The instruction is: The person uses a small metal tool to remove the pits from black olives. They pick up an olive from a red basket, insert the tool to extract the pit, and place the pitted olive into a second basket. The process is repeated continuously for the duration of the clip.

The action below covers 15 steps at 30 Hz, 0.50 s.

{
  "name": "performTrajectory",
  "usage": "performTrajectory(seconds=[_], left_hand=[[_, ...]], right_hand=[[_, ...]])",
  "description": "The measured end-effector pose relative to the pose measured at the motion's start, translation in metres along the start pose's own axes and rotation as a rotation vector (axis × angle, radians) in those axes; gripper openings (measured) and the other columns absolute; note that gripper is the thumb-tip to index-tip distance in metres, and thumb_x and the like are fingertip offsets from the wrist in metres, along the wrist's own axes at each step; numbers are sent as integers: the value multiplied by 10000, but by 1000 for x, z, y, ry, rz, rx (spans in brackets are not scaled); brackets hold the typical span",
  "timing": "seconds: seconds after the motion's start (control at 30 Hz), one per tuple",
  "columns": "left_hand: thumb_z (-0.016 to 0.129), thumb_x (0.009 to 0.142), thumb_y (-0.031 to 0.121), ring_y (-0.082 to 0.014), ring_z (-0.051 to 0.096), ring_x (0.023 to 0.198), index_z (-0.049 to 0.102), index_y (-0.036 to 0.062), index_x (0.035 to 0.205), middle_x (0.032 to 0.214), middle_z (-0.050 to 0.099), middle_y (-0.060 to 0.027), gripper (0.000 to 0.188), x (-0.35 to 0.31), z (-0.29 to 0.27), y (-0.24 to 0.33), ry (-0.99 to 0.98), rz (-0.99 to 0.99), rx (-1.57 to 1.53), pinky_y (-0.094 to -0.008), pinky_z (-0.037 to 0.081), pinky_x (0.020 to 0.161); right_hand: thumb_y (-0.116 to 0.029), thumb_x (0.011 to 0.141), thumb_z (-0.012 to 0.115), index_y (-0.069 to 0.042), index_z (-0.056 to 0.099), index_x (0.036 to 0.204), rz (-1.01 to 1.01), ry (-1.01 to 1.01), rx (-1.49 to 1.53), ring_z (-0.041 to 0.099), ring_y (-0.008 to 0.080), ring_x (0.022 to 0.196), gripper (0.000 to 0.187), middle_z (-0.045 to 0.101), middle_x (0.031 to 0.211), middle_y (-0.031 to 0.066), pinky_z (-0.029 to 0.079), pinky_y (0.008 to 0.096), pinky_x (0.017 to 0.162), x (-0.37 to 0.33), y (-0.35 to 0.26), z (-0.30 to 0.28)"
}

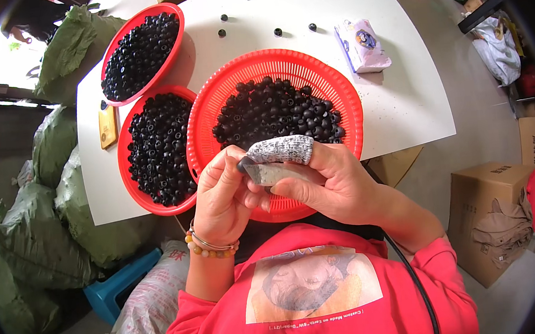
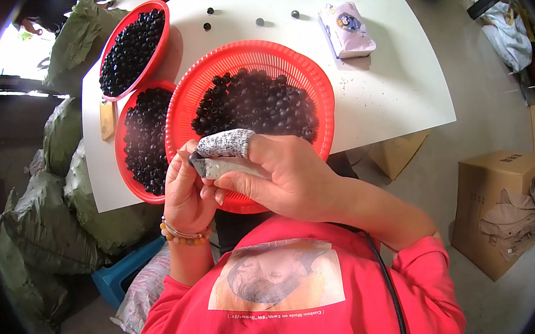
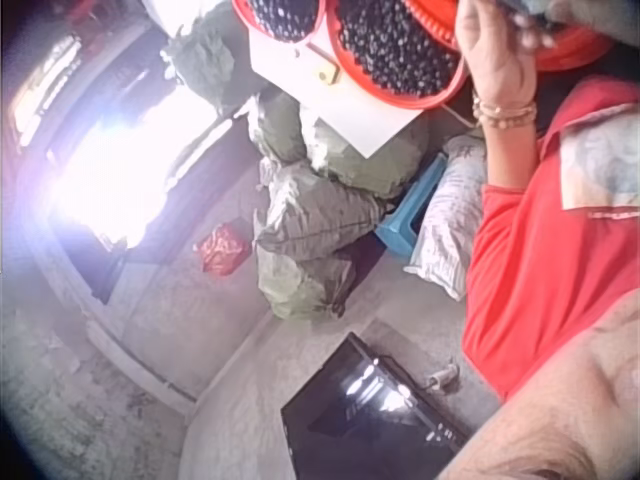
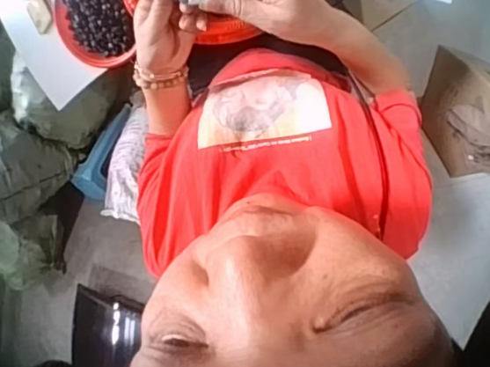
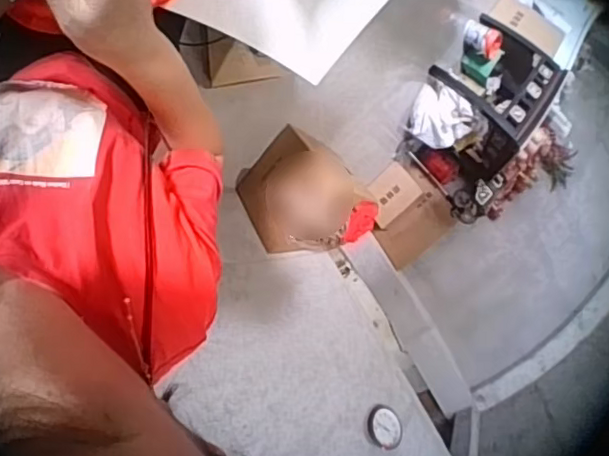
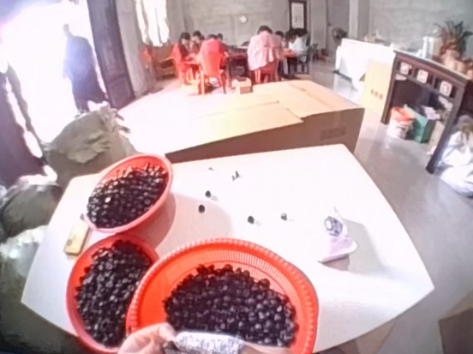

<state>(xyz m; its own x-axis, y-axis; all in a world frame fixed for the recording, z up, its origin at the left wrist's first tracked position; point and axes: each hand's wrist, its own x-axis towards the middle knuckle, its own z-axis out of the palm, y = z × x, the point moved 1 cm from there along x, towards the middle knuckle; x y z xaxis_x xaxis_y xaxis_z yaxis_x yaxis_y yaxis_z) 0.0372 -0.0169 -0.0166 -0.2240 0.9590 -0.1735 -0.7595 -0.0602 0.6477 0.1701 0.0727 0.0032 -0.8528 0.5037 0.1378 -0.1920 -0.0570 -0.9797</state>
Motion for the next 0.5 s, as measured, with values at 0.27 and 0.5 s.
performTrajectory(seconds=[0.27, 0.5], left_hand=[[394, 890, 224, -51, 424, 446, 443, 37, 906, 631, 485, -24, 194, -2, 0, 2, 5, -55, -42, -232, 471, 441], [409, 885, 222, -69, 423, 462, 462, 22, 843, 635, 500, -40, 211, -1, -4, 3, -25, -110, -118, -256, 476, 466]], right_hand=[[-105, 809, 532, -29, 495, 1091, 39, -45, 59, 594, 177, 828, 294, 587, 929, 112, 454, 255, 703, 1, -1, -3], [-85, 812, 519, -24, 499, 1087, 3, -92, -28, 586, 167, 837, 282, 595, 921, 101, 444, 255, 727, 5, -1, -8]])
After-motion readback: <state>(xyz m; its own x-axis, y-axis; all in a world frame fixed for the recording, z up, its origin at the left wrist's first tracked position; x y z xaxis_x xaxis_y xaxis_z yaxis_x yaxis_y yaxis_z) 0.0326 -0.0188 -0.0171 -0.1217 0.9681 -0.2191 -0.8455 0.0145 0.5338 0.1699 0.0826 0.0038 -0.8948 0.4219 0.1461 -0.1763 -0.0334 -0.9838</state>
